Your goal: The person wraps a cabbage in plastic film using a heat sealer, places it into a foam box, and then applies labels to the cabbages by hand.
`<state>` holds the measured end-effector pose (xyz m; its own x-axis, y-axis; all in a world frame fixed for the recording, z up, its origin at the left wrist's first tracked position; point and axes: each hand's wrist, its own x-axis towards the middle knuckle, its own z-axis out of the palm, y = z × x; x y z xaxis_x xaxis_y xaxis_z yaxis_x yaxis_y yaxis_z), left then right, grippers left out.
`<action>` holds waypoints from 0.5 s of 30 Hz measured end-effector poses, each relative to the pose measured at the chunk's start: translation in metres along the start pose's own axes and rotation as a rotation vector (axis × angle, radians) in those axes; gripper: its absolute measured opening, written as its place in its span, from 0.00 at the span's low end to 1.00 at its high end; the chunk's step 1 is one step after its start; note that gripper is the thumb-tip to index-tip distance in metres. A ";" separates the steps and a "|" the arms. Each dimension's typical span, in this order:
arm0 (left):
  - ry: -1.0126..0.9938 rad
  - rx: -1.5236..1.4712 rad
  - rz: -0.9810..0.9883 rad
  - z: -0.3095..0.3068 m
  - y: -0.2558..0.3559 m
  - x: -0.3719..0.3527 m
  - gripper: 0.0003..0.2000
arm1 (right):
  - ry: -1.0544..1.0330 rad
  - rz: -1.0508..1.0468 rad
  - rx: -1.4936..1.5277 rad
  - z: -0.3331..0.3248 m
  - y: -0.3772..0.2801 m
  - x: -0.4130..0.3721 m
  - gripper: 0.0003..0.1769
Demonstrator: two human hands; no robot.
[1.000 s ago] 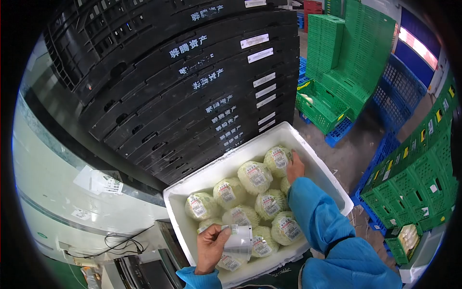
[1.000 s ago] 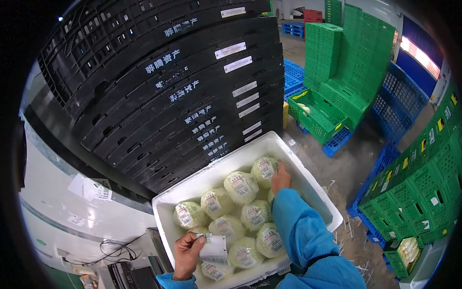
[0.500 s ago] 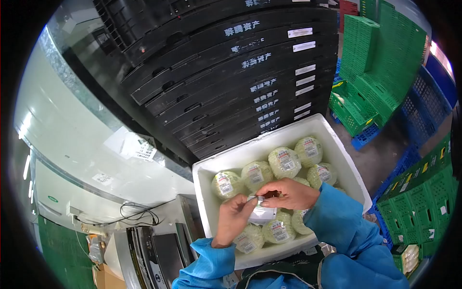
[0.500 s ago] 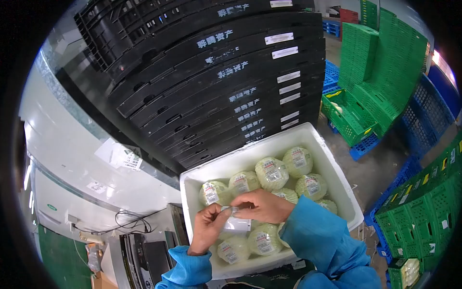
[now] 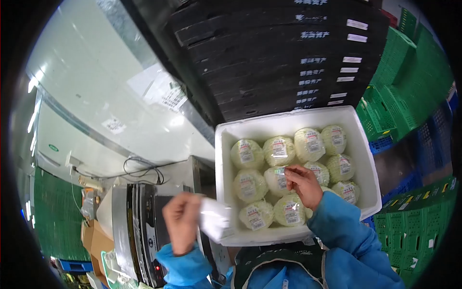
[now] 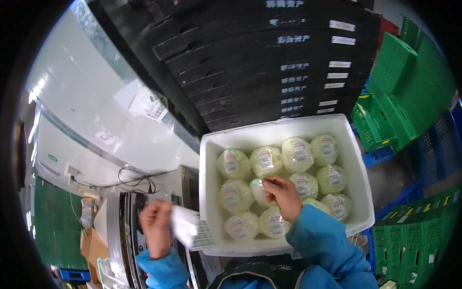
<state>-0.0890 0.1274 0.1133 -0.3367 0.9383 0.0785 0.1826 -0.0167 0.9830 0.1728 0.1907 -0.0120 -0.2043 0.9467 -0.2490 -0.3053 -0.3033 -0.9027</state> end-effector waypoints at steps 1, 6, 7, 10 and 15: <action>0.094 -0.054 0.052 -0.024 0.001 -0.003 0.08 | 0.041 0.216 0.231 -0.003 0.020 0.013 0.07; 0.353 -0.079 0.173 -0.089 0.005 -0.029 0.10 | 0.143 0.401 0.174 0.020 0.082 0.029 0.07; 0.392 -0.066 0.171 -0.086 0.005 -0.031 0.11 | 0.197 0.384 0.150 0.021 0.088 0.036 0.09; 0.317 -0.047 0.116 -0.089 -0.011 -0.036 0.12 | 0.268 0.374 0.064 0.028 0.101 0.053 0.11; 0.134 -0.195 0.014 -0.062 -0.020 -0.036 0.06 | 0.335 0.322 -0.296 0.037 0.116 0.059 0.11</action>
<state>-0.1381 0.0727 0.1008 -0.4570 0.8837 0.1011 0.0111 -0.1080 0.9941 0.0907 0.2069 -0.1183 0.0779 0.8084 -0.5834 0.0079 -0.5857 -0.8105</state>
